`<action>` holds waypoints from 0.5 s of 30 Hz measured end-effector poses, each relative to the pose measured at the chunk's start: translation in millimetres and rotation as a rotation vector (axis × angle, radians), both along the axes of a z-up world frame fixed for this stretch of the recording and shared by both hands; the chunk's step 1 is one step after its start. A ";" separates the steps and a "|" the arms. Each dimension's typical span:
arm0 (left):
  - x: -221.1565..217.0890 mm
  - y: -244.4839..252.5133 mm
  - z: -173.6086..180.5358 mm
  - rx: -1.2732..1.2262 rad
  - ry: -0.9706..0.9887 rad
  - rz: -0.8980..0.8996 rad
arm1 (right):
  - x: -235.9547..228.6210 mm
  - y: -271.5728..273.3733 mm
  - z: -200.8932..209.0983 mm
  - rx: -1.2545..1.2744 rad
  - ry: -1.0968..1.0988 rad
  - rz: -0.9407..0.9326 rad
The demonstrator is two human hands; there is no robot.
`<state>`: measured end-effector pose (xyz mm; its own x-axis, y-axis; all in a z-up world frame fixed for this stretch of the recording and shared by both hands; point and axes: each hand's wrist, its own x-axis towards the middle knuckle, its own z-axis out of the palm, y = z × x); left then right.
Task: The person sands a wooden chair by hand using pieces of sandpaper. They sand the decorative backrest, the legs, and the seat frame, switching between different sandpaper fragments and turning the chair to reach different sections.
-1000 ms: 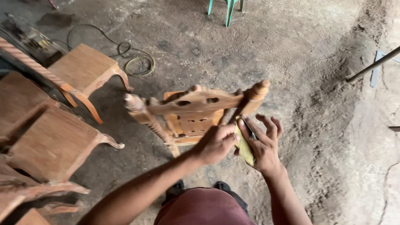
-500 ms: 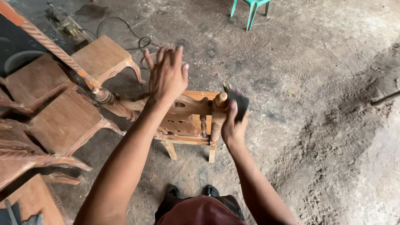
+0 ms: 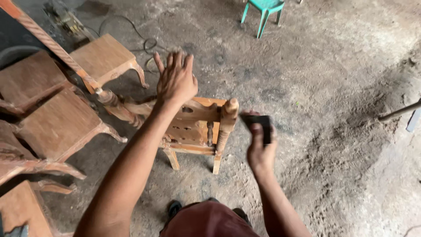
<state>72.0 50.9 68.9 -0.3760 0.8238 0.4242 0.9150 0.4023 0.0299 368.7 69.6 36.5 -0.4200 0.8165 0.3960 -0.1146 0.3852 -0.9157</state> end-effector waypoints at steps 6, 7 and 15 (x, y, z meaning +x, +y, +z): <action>-4.2 6.3 3.4 -0.048 -0.086 -0.003 | -91.2 31.3 -7.0 -0.556 0.176 0.019; -5.5 7.8 3.8 -0.045 -0.083 -0.006 | -84.2 22.6 -10.1 -0.552 0.179 0.017; 4.0 -0.5 4.5 -0.148 -0.133 -0.034 | -26.7 22.7 3.0 -0.096 0.150 -0.022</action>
<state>76.0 50.5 73.4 -0.3915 0.8867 0.2459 0.9201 0.3801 0.0944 342.1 92.4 39.5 -0.3436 0.8617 0.3733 -0.2457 0.3011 -0.9214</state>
